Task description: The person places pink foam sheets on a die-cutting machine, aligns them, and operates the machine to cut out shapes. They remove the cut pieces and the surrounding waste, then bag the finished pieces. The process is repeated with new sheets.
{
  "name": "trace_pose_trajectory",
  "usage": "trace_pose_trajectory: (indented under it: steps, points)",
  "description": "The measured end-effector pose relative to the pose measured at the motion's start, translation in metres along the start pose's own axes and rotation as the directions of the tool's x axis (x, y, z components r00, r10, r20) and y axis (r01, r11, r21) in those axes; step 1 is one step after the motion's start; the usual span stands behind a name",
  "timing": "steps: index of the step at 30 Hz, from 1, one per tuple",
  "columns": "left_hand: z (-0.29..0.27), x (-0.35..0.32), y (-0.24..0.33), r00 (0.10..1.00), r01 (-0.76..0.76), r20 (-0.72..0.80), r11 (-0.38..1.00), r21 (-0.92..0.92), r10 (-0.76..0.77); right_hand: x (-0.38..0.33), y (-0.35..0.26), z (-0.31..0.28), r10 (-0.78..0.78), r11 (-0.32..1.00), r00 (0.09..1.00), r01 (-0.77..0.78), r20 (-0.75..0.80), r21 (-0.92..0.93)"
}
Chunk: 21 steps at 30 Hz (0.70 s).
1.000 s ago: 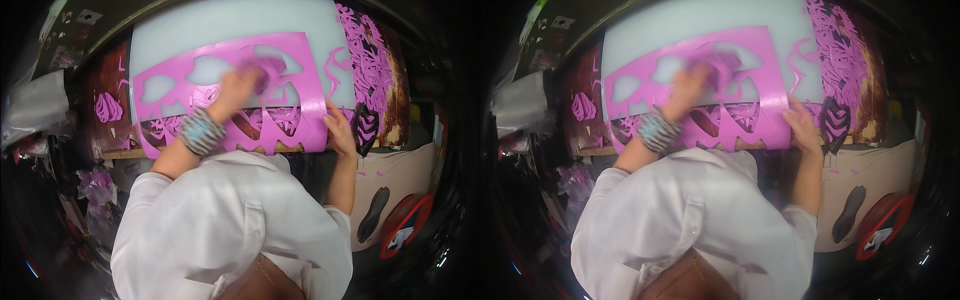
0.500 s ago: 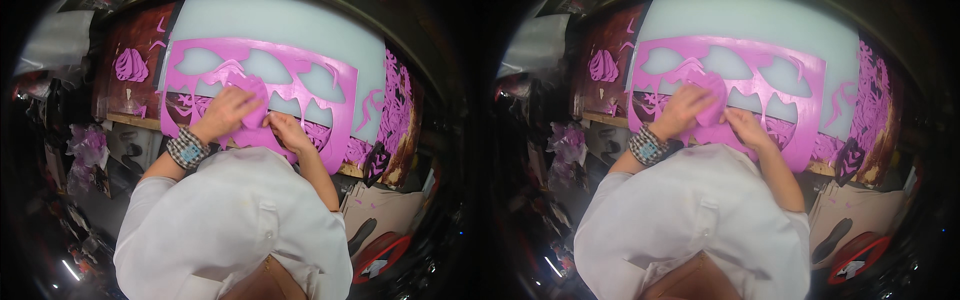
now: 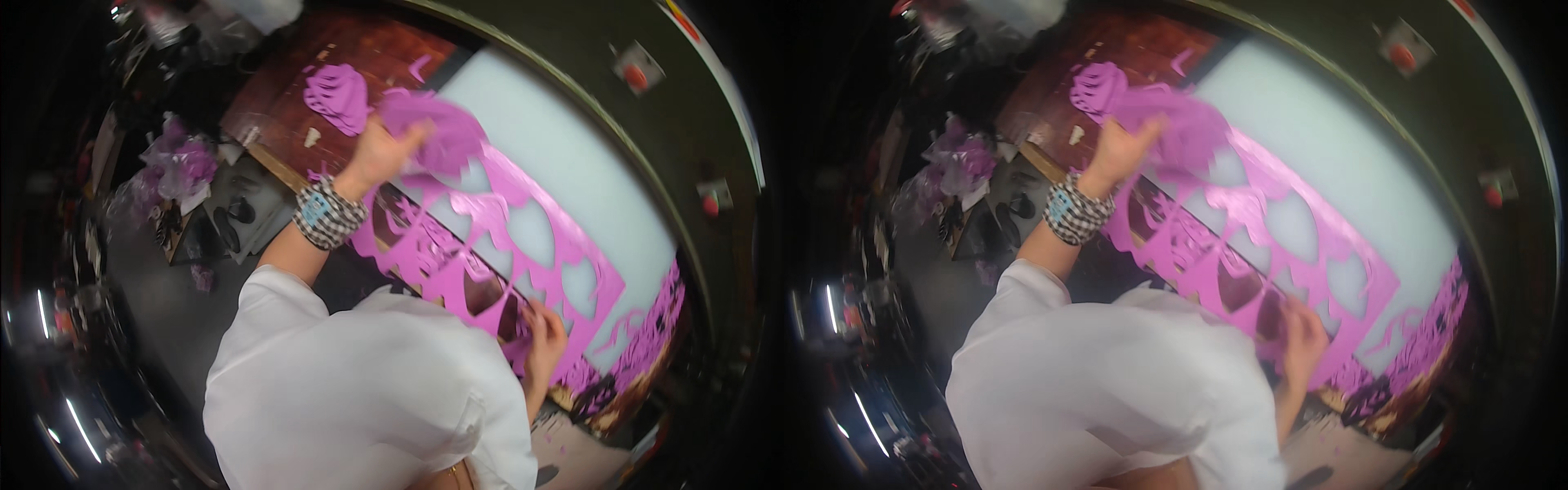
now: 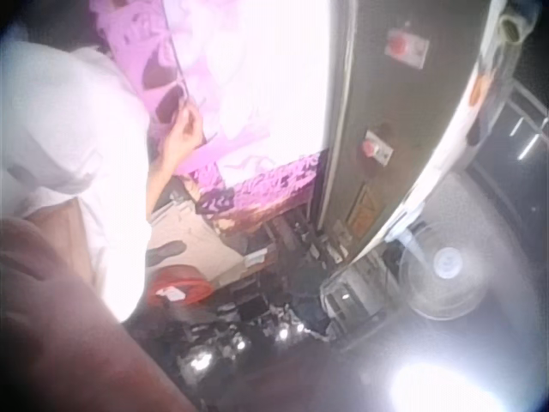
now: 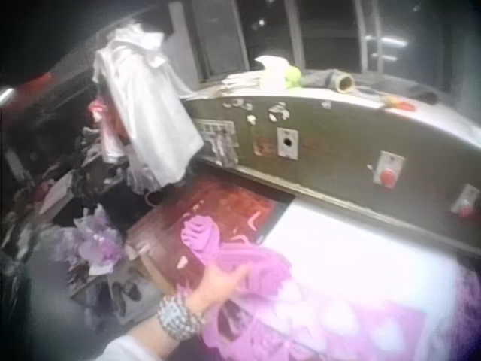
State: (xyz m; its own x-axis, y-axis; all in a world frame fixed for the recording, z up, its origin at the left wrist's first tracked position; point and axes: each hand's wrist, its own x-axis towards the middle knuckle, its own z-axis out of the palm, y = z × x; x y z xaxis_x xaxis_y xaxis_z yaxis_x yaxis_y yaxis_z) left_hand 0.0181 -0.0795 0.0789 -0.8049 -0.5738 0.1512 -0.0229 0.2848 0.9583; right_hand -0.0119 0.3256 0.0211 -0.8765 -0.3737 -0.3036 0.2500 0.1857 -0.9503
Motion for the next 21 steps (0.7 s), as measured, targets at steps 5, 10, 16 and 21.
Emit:
trace_pose_trajectory:
  steps: [5,10,16,21]
  points:
    - [-0.120,0.084,-0.051,0.584,-0.329,-0.288,0.546,0.771,0.759,-0.013,0.038,-0.054,-0.160,0.978,0.904,0.091,-0.396,-0.188]
    - [-0.153,0.079,-0.122,0.875,-0.356,0.125,0.445,0.822,0.468,-0.023,0.081,-0.082,-0.518,0.553,0.689,-0.183,-0.508,-0.813]
    - [-0.144,0.021,-0.119,0.943,-0.221,0.088,0.404,0.888,0.321,-0.035,0.101,-0.106,-0.286,0.712,0.676,-0.324,-0.679,-0.623]
    - [-0.064,-0.082,-0.080,0.986,-0.156,0.138,0.819,0.552,0.094,-0.012,0.099,-0.100,-0.515,0.539,0.603,-0.326,-0.610,-0.777]
